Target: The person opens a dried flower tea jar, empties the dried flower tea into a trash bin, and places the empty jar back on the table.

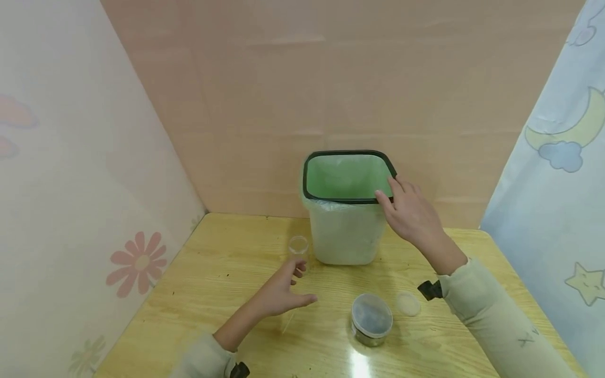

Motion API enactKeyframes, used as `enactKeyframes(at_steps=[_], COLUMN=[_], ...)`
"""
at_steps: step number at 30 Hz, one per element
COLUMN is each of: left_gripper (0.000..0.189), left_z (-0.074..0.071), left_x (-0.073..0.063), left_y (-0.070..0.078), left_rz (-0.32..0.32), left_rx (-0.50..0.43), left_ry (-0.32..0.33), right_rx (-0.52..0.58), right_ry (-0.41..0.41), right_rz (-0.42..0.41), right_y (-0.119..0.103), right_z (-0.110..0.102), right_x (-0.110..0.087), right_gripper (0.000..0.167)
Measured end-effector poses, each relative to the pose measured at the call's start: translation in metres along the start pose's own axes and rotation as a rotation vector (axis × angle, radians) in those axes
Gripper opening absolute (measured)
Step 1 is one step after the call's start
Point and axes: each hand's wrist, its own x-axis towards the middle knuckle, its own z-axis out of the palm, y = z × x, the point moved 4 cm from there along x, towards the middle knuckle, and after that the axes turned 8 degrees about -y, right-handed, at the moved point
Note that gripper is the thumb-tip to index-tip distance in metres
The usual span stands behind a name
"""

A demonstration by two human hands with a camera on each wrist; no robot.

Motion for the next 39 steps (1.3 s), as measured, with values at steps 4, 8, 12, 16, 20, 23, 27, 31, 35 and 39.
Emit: enactKeyframes(at_steps=[4, 8, 12, 16, 20, 23, 27, 31, 35, 39], left_gripper=[0.084, 0.087, 0.09, 0.091, 0.09, 0.09, 0.091, 0.092, 0.094, 0.095], left_z=[0.014, 0.03, 0.044, 0.055, 0.064, 0.069, 0.073, 0.075, 0.077, 0.081], left_x=[0.002, 0.004, 0.008, 0.011, 0.014, 0.016, 0.017, 0.017, 0.018, 0.02], left_y=[0.001, -0.001, -0.002, -0.002, -0.002, -0.003, -0.001, 0.0, 0.001, 0.002], left_rz=[-0.014, -0.026, -0.011, -0.024, -0.029, -0.025, -0.023, -0.025, -0.02, -0.006], left_rx=[-0.009, -0.006, 0.007, -0.002, 0.001, 0.008, 0.024, 0.041, 0.045, 0.041], left_ry=[-0.036, -0.08, -0.112, -0.122, -0.134, -0.145, -0.148, -0.145, -0.157, -0.173], right_rx=[0.0, -0.002, 0.006, 0.007, -0.004, -0.008, -0.012, -0.016, -0.018, -0.029], right_ry=[0.009, 0.012, 0.022, 0.047, 0.091, 0.13, 0.186, 0.223, 0.26, 0.297], right_rz=[-0.007, -0.015, -0.017, -0.026, -0.05, -0.076, -0.115, -0.138, -0.169, -0.205], right_y=[0.0, 0.0, 0.0, -0.003, -0.006, -0.008, -0.012, -0.017, -0.021, -0.022], right_z=[0.001, 0.002, 0.002, 0.003, 0.004, 0.008, 0.013, 0.019, 0.025, 0.034], right_x=[-0.002, -0.005, -0.011, -0.02, -0.03, -0.04, -0.051, -0.061, -0.07, -0.079], right_gripper=[0.082, 0.083, 0.083, 0.081, 0.078, 0.074, 0.067, 0.064, 0.062, 0.059])
